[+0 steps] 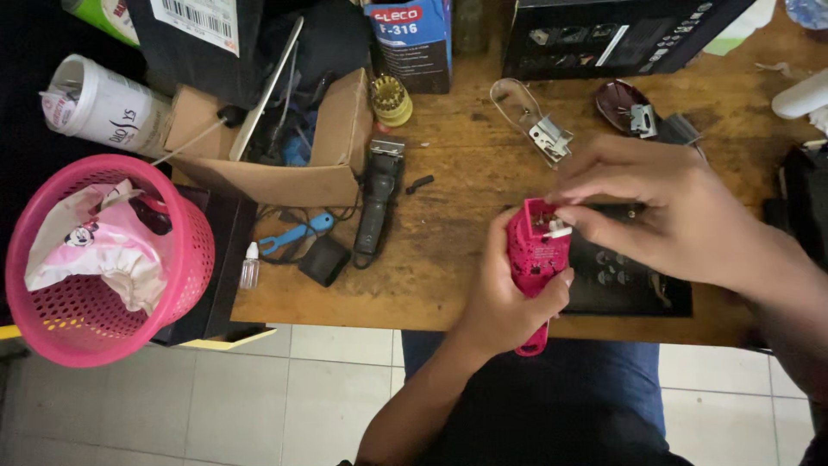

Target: The person disassembles a pair of pink hair clippers using a screwdriver to remove screws from the blade assembly and internal components, placing the parts into a black tray.

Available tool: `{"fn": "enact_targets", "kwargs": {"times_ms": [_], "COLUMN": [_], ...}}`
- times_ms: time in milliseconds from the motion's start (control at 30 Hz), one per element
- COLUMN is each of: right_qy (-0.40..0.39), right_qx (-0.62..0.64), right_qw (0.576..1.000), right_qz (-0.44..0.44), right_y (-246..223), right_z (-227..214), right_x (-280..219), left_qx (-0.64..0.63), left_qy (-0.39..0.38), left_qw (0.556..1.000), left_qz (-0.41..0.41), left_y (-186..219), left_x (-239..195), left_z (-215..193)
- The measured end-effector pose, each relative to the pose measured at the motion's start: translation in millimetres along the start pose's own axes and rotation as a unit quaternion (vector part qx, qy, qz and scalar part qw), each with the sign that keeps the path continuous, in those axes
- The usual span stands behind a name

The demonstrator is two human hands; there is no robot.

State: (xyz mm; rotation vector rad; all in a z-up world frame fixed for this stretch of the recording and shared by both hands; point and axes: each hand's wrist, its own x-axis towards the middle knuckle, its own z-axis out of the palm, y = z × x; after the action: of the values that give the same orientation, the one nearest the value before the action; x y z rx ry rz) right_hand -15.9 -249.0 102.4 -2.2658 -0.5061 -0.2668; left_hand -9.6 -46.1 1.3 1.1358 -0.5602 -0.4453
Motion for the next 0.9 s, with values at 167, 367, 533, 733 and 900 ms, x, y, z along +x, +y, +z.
{"fn": "enact_targets", "kwargs": {"times_ms": [167,367,533,733,900], "right_qy": [-0.001,-0.015,-0.013,0.007,-0.009], "right_qx": [-0.040,-0.059,-0.047,0.059,-0.050], "right_qw": [0.999,0.998,0.999,0.998,0.997], "right_qz": [0.013,-0.005,0.009,0.002,0.060], "right_y": [-7,-6,-4,14,41], "right_z": [-2,-4,-3,-5,-11], "right_x": [-8,-17,-17,-8,23], "left_qx": [-0.132,-0.112,-0.104,-0.114,-0.119], "left_qy": [-0.026,-0.038,-0.038,-0.018,0.005], "left_qw": [0.984,0.988,0.988,0.985,0.986], "left_qz": [-0.120,-0.103,-0.104,-0.129,-0.115], "left_y": [5,6,6,1,4], "left_x": [0,0,-2,-8,-16], "left_z": [8,10,11,7,-11]}}
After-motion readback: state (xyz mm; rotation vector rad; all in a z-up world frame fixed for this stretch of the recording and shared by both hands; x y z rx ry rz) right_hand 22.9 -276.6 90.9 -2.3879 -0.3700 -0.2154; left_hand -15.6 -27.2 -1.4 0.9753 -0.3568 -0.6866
